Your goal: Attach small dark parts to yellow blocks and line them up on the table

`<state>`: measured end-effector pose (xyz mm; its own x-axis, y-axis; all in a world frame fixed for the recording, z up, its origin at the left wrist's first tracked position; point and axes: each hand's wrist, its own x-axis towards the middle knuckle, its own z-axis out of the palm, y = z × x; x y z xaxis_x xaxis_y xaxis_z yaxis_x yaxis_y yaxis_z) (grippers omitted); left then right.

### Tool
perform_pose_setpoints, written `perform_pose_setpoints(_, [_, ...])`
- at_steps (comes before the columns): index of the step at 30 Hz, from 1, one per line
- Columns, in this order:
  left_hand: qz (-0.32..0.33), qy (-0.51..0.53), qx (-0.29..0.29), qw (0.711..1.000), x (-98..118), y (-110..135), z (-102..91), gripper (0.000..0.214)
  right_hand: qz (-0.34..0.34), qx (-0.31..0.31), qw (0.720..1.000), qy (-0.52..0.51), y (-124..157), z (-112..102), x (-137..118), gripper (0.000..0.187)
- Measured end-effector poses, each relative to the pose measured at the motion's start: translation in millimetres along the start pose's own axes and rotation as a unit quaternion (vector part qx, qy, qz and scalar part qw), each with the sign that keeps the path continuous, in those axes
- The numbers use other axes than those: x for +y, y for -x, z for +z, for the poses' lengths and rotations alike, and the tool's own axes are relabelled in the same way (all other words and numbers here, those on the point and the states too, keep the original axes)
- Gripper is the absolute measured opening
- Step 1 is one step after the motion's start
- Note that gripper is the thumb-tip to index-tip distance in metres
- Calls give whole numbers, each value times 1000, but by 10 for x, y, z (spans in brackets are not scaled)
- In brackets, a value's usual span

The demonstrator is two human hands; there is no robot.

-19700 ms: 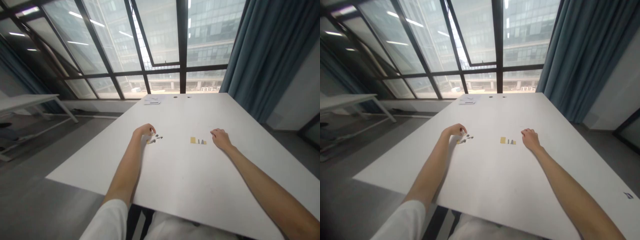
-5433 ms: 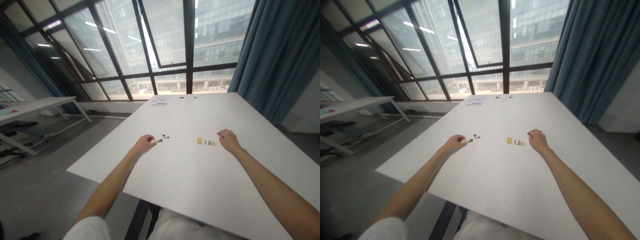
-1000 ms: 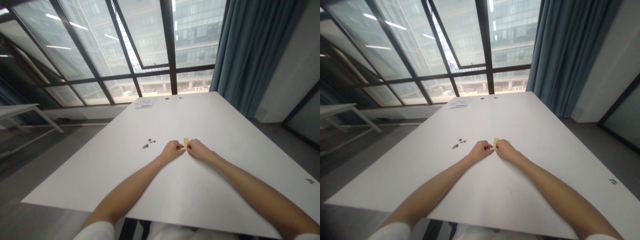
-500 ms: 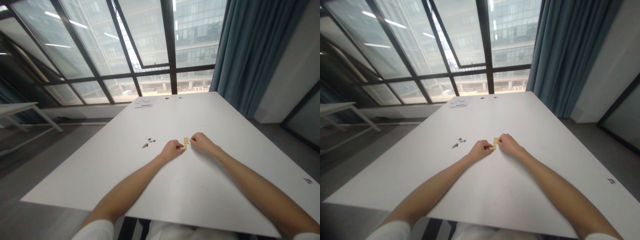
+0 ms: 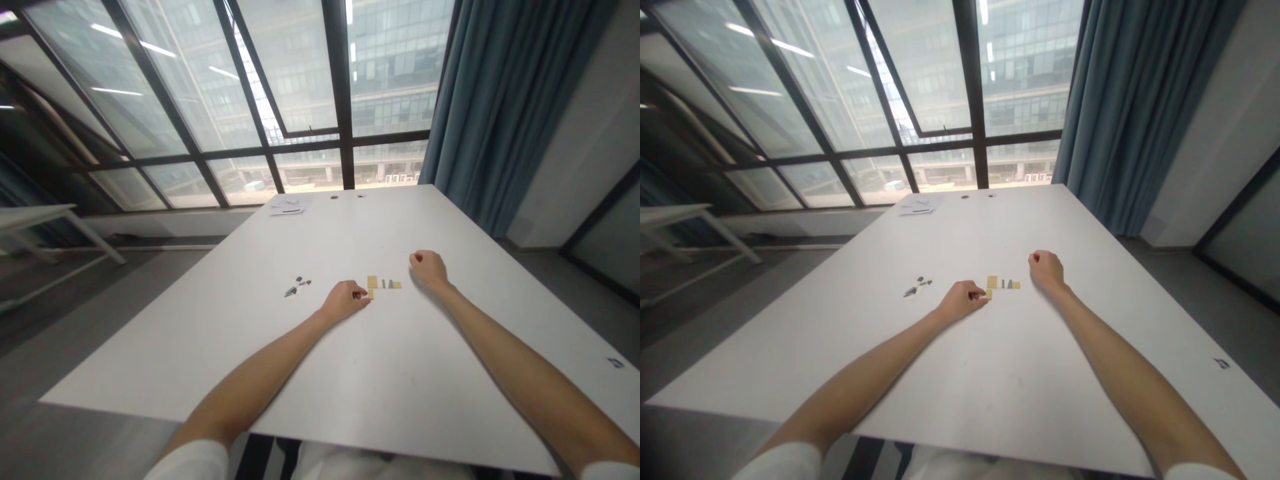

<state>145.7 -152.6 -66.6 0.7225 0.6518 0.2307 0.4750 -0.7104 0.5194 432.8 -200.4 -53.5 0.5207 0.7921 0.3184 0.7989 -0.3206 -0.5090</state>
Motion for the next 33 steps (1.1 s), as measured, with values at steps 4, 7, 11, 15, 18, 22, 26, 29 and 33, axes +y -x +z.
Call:
perform_pose_setpoints(4, [-9, 4, -1, 1000, 11, -1, -8, 24, 45, -2, 999, -2, -4, 138, 197, 31])
perform_pose_setpoints(7, [-12, 7, -4, 1000, 27, -5, -18, 24, 50, -10, 999, -1, 6, 188, 233, 32])
perform_pose_setpoints(11, [-13, 5, -4, 1000, 37, -7, -26, 25, 37, -21, 999, 29, 21, 210, 212, 33])
perform_pose_setpoints(15, [-15, 8, -6, 1000, 27, -5, -23, 26, 33, -35, 998, 40, 26, 213, 199, 34])
perform_pose_setpoints(18, [-19, 10, -10, 1000, 18, -9, -24, 26, 33, -43, 998, 44, 34, 202, 184, 34])
perform_pose_setpoints(22, [-20, 10, -12, 1000, 16, -14, -31, 26, 30, -48, 997, 49, 55, 177, 154, 34])
perform_pose_setpoints(26, [-13, 9, -9, 1000, 18, -11, -31, 26, 30, -50, 997, 53, 64, 168, 142, 35])
perform_pose_setpoints(29, [-15, 10, -9, 1000, 16, -11, -26, 26, 27, -48, 997, 54, 56, 184, 154, 35])
perform_pose_setpoints(33, [-17, 11, -8, 1000, 13, -14, -19, 26, 22, -48, 997, 55, 43, 210, 176, 35])
